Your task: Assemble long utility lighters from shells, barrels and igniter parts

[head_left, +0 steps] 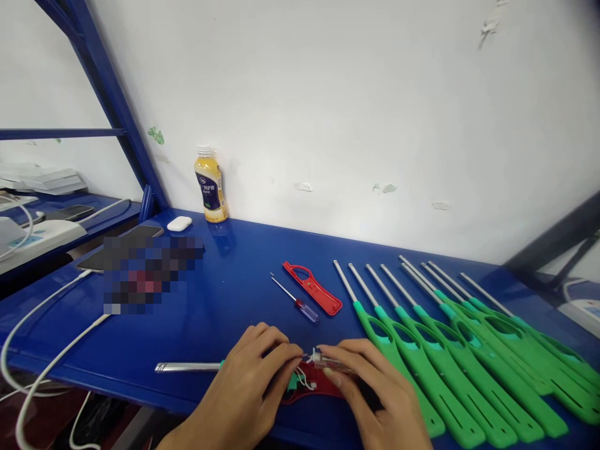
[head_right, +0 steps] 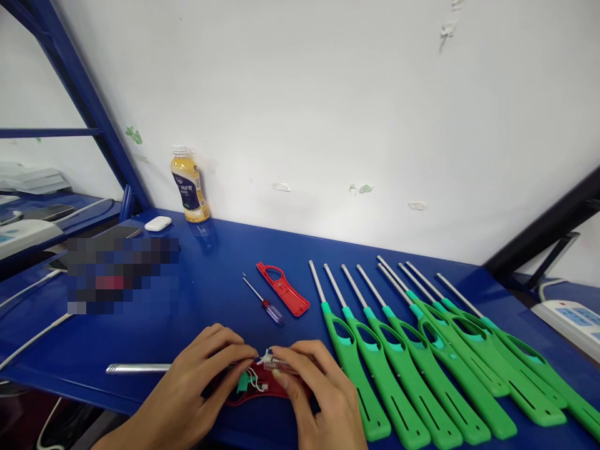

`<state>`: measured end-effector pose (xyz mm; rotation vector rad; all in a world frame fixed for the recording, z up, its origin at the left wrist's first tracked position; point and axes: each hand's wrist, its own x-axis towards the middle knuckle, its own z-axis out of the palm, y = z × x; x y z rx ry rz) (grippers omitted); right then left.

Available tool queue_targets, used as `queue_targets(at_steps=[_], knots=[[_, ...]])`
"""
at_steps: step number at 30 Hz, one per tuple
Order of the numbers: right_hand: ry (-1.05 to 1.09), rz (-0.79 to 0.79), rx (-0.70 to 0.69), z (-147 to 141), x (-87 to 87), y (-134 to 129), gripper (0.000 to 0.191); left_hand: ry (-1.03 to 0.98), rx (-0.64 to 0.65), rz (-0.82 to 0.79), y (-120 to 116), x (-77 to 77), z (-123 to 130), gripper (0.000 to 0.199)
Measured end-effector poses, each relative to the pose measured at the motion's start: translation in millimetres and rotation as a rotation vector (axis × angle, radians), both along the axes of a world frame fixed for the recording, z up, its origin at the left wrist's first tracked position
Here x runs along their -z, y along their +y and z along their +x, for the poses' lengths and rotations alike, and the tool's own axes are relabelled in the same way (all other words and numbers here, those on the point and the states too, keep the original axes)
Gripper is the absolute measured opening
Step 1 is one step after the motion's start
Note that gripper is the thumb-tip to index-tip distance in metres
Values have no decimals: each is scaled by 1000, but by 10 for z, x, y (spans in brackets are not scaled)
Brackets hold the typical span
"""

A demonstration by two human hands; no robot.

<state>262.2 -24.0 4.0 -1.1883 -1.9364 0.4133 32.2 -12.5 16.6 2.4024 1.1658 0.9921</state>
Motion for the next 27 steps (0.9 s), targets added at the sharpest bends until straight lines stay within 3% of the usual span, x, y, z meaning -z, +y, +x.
queue_targets(at_steps=[27], knots=[[137, -83, -42, -44, 2, -36, 24, 24, 18, -56, -34, -30, 13, 23]])
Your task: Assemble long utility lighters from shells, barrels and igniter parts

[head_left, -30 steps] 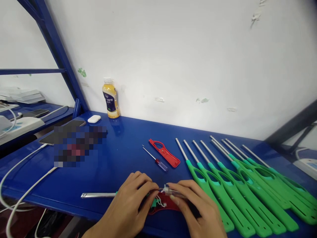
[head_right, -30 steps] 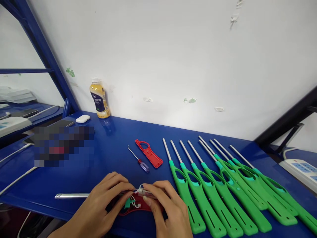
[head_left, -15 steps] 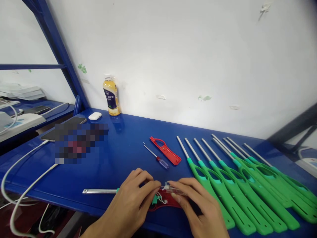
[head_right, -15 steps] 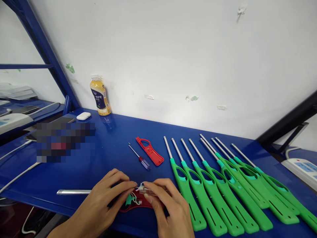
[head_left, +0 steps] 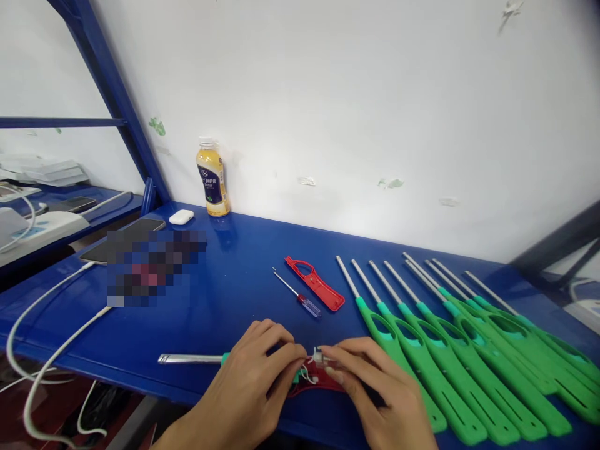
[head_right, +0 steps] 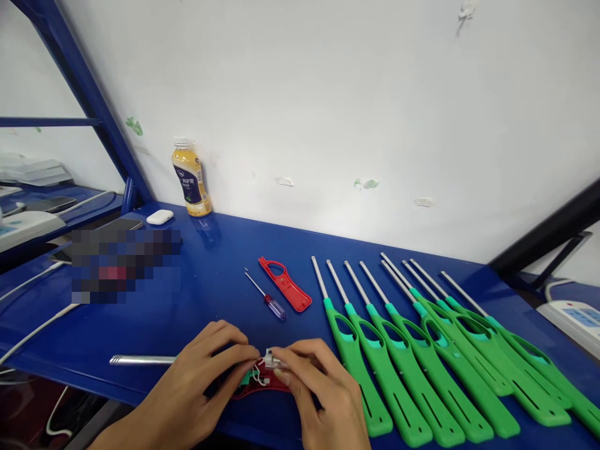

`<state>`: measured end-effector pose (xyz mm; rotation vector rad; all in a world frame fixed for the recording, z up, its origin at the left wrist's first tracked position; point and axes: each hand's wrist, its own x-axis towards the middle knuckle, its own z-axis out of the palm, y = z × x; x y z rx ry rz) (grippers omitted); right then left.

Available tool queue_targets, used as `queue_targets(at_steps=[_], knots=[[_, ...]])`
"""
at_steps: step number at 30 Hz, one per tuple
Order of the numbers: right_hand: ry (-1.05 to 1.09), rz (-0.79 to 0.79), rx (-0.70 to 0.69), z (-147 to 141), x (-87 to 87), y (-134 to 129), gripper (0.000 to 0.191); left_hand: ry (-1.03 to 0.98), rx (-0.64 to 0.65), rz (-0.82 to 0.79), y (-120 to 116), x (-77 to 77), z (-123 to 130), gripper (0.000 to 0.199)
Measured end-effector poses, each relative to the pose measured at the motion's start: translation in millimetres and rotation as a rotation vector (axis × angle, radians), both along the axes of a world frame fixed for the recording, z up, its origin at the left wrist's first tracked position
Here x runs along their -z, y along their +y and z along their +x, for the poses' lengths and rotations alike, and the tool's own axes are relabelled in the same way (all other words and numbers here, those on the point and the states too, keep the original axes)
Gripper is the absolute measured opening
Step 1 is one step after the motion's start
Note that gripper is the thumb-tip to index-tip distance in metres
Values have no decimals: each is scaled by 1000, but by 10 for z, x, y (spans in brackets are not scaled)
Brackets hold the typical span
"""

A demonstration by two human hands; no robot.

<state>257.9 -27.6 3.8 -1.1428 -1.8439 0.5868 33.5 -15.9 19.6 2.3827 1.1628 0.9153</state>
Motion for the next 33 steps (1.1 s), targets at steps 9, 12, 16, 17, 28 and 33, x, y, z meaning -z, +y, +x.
queue_targets(at_steps=[9, 12, 16, 17, 28, 33], knots=[[59, -13, 62, -51, 27, -46, 23, -16, 2, -12, -6, 0, 7, 24], [63, -11, 77, -44, 19, -51, 23, -22, 6, -2, 1, -4, 11, 24], [52, -11, 69, -38, 18, -50, 24, -17, 9, 10, 5, -18, 20, 22], [52, -14, 66, -38, 18, -50, 24, -17, 9, 13, 5, -19, 21, 22], [69, 20, 10, -23, 39, -49, 30, -77, 57, 129, 0, 30, 23, 21], [58, 91, -35, -4, 39, -32, 37, -52, 65, 179, 0, 38, 23, 21]])
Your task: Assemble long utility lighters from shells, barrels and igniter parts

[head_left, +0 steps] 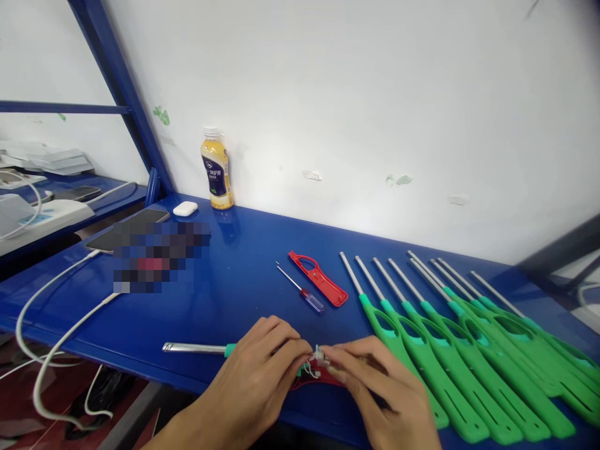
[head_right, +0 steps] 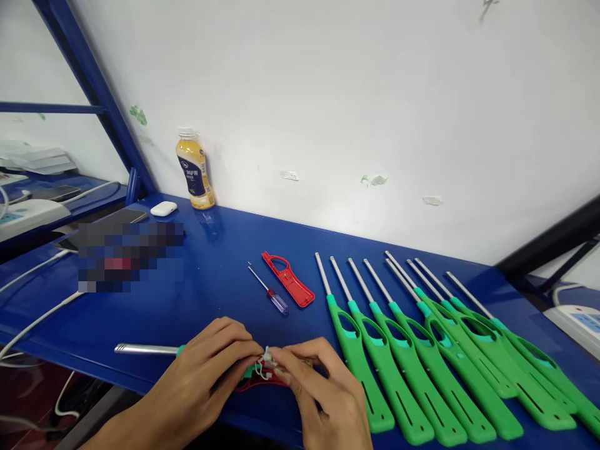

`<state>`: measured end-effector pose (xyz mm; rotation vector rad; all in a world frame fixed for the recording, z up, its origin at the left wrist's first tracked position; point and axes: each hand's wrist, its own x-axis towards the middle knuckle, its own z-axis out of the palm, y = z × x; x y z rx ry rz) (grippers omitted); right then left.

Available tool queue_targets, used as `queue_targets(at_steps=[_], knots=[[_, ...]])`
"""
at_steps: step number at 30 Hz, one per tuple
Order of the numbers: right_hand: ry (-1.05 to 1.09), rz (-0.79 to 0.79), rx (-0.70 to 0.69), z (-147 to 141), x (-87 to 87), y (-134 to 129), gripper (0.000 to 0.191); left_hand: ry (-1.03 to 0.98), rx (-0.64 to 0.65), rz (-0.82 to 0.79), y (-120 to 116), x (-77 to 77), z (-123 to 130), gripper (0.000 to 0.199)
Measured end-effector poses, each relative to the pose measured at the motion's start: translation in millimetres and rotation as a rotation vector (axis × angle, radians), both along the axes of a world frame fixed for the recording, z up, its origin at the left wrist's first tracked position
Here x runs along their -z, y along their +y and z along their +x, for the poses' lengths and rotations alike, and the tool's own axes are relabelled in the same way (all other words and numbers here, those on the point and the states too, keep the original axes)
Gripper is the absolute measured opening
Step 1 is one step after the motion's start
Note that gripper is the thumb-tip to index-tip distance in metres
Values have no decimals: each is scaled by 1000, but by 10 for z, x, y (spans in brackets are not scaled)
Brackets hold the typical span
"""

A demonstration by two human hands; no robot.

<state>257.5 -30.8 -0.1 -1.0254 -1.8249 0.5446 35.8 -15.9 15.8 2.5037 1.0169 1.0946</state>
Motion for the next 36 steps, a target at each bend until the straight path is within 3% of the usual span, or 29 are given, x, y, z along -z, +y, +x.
queue_targets(at_steps=[10, 17, 36], knots=[[-160, 114, -42, 68, 0, 22, 44, 37, -20, 66, 7, 32, -16, 21], [-127, 71, -3, 53, -54, 27, 38, -46, -33, -27, 26, -1, 7, 17], [-38, 54, -92, 57, -60, 24, 41, -60, 14, 13, -7, 18, 11, 20]])
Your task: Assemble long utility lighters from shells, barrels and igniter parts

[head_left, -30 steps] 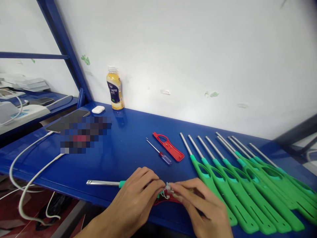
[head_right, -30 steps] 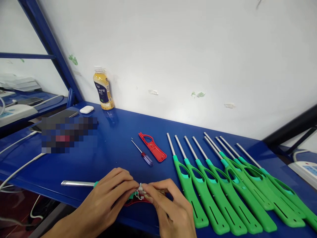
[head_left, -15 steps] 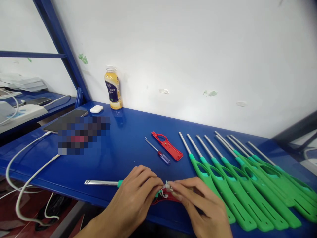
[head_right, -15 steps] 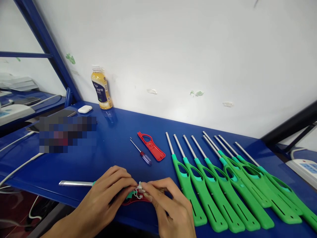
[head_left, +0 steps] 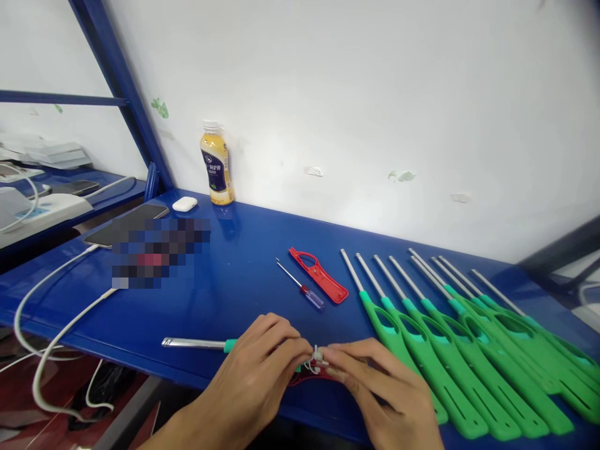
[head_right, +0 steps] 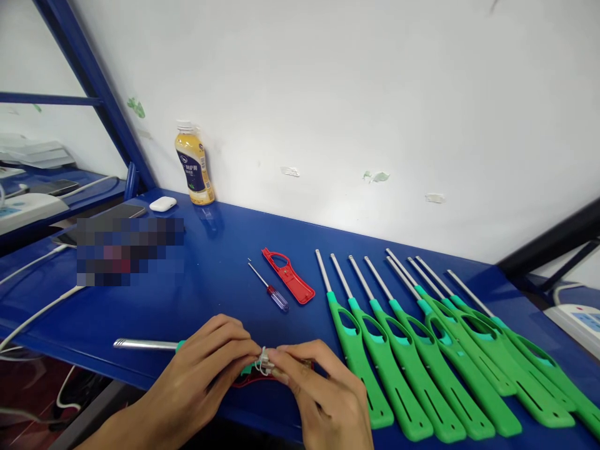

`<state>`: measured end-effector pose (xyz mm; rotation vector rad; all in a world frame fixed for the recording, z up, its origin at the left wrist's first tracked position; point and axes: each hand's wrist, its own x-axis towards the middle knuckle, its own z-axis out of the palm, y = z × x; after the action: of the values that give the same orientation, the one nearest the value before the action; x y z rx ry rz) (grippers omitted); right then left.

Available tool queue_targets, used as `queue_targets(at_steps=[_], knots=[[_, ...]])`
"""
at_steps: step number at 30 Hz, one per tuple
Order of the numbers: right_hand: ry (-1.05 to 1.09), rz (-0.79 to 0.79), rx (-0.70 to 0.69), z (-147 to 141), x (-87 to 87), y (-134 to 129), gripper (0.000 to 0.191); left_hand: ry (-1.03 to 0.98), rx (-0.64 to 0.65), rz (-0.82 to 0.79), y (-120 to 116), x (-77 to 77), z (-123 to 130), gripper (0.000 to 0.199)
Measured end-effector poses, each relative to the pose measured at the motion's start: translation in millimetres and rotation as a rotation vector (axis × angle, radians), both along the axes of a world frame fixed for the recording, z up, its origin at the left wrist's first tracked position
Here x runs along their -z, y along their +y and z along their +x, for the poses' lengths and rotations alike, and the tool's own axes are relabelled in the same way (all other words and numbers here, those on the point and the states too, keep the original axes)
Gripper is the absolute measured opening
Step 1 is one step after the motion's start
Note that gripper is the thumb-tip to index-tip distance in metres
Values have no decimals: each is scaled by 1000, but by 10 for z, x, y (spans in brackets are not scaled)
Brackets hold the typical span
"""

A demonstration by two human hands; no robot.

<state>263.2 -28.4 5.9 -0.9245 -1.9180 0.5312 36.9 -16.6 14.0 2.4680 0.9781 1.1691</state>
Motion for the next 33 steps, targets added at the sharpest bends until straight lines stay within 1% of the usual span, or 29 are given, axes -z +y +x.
queue_targets(at_steps=[3, 7, 12, 20, 25, 29, 33], knots=[[-36, 15, 51, 2, -3, -1, 37, -2, -35, 20, 15, -2, 3, 19], [-65, 5, 112, 3, -14, -11, 35, -34, -62, -16, 20, -9, 3, 18], [-51, -9, 87, 1, -31, -20, 35, -49, -33, -53, 10, -7, 9, 20], [-7, -34, 37, -18, -37, -11, 35, -48, -17, -44, -5, 2, 13, 22], [-45, -25, 62, -10, -33, -19, 34, -42, -27, -27, 12, -6, 27, 21], [-90, 25, 122, -9, -24, -10, 30, -11, -95, -19, -24, 4, -11, 21], [-153, 61, 169, -14, -32, -3, 30, 56, -218, 59, -146, 73, -147, 33]])
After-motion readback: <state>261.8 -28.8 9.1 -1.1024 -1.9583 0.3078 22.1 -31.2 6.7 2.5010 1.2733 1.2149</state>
